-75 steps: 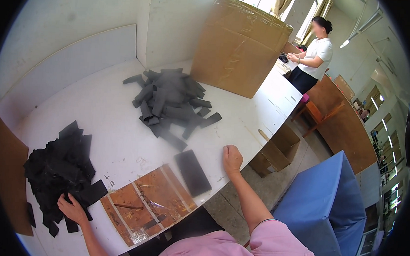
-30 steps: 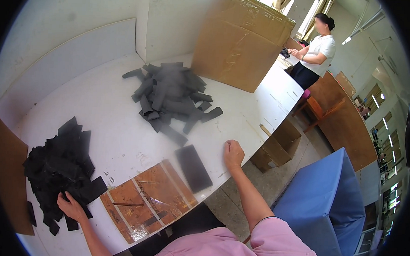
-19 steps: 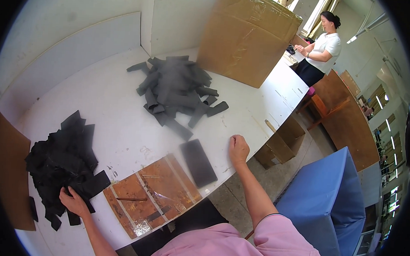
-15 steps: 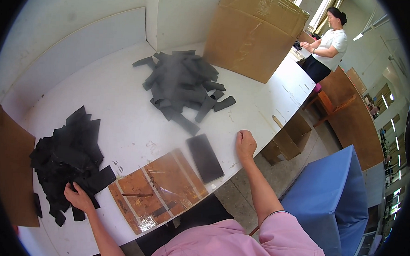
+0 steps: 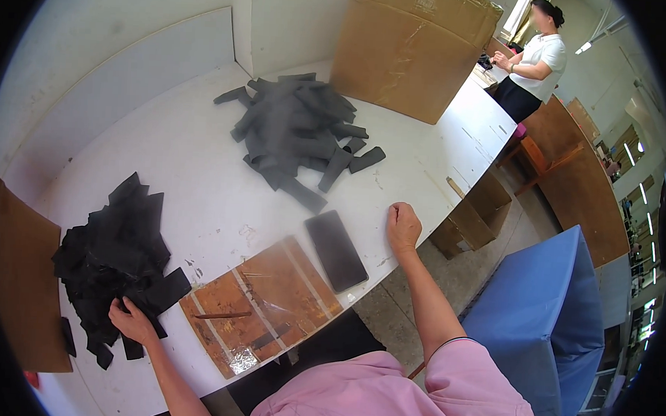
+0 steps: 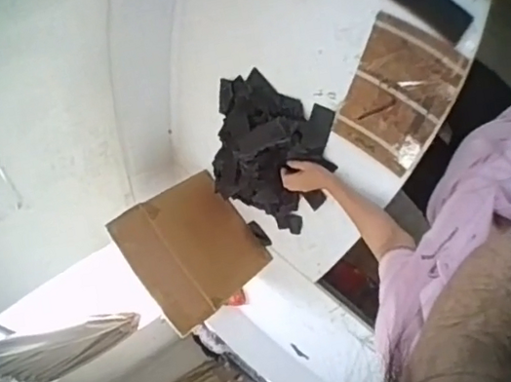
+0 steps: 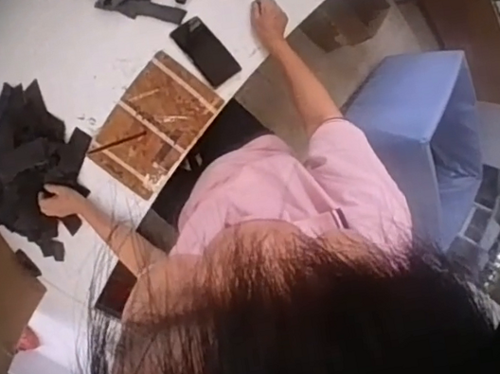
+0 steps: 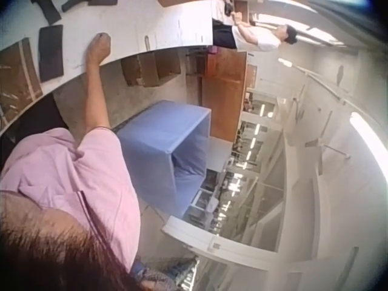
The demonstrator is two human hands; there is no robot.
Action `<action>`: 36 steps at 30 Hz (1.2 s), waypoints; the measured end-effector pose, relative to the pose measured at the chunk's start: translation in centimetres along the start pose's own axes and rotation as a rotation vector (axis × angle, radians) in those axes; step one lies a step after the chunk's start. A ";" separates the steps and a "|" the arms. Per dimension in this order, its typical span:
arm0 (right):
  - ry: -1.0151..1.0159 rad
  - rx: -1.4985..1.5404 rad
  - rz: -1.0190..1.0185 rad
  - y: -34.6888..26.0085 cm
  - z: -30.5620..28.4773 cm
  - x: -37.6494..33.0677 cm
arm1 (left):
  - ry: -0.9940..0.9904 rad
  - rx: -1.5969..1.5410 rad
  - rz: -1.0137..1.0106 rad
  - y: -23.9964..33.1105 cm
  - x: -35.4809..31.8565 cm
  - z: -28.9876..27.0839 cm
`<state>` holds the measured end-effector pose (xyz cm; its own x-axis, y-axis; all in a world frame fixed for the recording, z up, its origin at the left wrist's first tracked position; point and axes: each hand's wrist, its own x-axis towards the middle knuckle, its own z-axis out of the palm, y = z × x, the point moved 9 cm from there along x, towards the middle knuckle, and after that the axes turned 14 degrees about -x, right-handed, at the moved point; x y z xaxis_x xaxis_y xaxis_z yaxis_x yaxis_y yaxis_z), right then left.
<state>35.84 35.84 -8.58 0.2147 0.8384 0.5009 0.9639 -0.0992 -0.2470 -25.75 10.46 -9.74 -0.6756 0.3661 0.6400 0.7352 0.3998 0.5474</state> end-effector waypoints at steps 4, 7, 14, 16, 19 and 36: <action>0.003 -0.006 -0.009 0.1 -0.1 0.0 | -0.020 -0.009 -0.018 0.2 0.0 0.2; 0.004 -0.007 -0.005 -0.1 -0.3 0.0 | -0.017 -0.011 -0.033 -0.2 0.1 0.1; -0.009 -0.013 -0.003 -0.3 -0.2 0.1 | -0.013 0.004 -0.014 -0.3 0.0 0.2; 0.005 -0.013 -0.007 -0.4 -0.4 0.0 | -0.021 -0.008 -0.021 -0.2 0.1 0.1; 0.005 -0.009 -0.002 -0.3 -0.4 0.1 | -0.026 -0.012 -0.026 -0.2 0.0 0.2; -0.062 -0.018 0.004 -0.1 0.3 0.1 | -0.022 -0.017 -0.022 -0.6 0.1 0.3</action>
<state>35.73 36.09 -8.80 0.2088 0.8697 0.4472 0.9659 -0.1119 -0.2336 -26.22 10.52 -10.18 -0.6924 0.3756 0.6160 0.7209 0.3936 0.5704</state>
